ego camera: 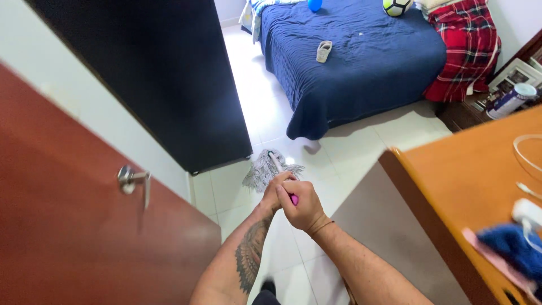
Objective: The person dips a mop into a bucket of water, wrings out the mop head by hand, and then mops the tiled floor in a hallway and a bedroom, reaching around furniture and into corners.
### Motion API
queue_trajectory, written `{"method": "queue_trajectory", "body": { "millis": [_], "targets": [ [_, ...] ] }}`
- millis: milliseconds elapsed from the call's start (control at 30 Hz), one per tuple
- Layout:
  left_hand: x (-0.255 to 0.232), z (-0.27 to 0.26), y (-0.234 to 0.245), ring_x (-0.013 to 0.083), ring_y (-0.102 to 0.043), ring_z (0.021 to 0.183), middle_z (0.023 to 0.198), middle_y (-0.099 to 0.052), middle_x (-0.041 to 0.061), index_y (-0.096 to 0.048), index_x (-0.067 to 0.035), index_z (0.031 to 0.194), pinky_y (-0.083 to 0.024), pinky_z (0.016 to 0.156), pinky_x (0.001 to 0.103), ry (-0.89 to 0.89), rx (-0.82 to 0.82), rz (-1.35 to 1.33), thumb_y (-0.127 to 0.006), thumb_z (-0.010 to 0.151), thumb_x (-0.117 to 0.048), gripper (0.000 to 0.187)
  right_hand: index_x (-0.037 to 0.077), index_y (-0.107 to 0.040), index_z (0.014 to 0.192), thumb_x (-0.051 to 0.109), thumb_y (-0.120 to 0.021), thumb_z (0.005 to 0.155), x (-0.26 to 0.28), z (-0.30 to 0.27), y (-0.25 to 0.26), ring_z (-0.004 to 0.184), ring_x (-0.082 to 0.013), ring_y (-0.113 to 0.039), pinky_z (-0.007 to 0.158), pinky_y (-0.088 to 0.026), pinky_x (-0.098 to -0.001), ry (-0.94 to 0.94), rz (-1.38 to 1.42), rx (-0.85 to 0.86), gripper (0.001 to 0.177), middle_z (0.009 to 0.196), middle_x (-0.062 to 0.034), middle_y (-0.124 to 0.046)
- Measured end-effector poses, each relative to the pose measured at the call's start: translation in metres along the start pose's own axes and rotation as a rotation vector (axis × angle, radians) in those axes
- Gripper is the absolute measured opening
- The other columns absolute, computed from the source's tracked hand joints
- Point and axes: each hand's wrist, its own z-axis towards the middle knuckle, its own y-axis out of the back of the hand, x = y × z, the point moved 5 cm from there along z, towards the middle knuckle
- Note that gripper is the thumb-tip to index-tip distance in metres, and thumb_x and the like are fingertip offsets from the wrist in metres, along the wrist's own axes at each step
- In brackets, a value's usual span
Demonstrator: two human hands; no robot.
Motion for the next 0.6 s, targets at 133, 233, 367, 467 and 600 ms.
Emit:
{"method": "queue_trajectory", "body": {
  "millis": [133,233,367,467,600],
  "targets": [
    [0.041,0.078,0.009,0.0305,-0.081,0.108,0.117,-0.080,0.013,-0.079,-0.008,0.114,-0.065,0.095,0.043,-0.010,-0.032,-0.093,-0.083,0.103,-0.022,0.019,0.003,-0.059,0.078,0.010,-0.072,0.111,-0.043,0.070,-0.006,0.059,-0.0314,-0.048,0.062,-0.045,-0.0447,0.041,0.002,0.021,0.037,0.069,-0.0164,-0.053],
    [0.096,0.139,0.008,0.0318,-0.083,0.107,0.114,-0.083,0.015,-0.076,-0.009,0.118,-0.066,0.092,0.041,0.151,0.036,-0.090,-0.086,0.107,-0.032,0.027,0.003,-0.056,0.075,0.009,-0.074,0.110,-0.086,0.112,-0.013,0.057,-0.0329,-0.049,0.060,-0.043,-0.0458,-0.005,-0.028,0.019,0.040,0.066,-0.0169,-0.051],
    [0.169,0.219,0.000,0.0426,-0.080,0.138,0.133,-0.066,0.026,-0.075,-0.002,0.126,-0.061,0.109,0.047,0.395,-0.045,-0.773,-0.079,0.112,-0.039,0.040,0.004,-0.056,0.075,0.007,-0.075,0.109,-0.141,0.176,-0.023,0.058,-0.0339,-0.050,0.061,-0.044,-0.0464,-0.057,-0.059,0.012,0.040,0.066,-0.0168,-0.050],
    [0.194,0.266,0.024,0.0415,-0.069,0.149,0.164,-0.070,0.027,-0.074,-0.008,0.134,-0.055,0.120,0.046,0.027,-0.047,0.052,-0.083,0.100,-0.029,0.041,0.005,-0.059,0.077,0.006,-0.075,0.109,-0.183,0.220,-0.033,0.065,-0.0344,-0.054,0.064,-0.045,-0.0473,-0.037,-0.081,0.025,0.036,0.070,-0.0157,-0.054],
    [0.236,0.300,0.038,0.0432,-0.066,0.158,0.176,-0.067,0.024,-0.075,-0.015,0.157,-0.053,0.130,0.047,0.104,0.021,0.141,-0.067,0.113,-0.023,0.045,0.004,-0.056,0.076,0.008,-0.079,0.107,-0.215,0.244,-0.050,0.070,-0.0351,-0.058,0.066,-0.047,-0.0484,-0.037,-0.136,0.077,0.039,0.075,-0.0145,-0.056]
  ]
}}
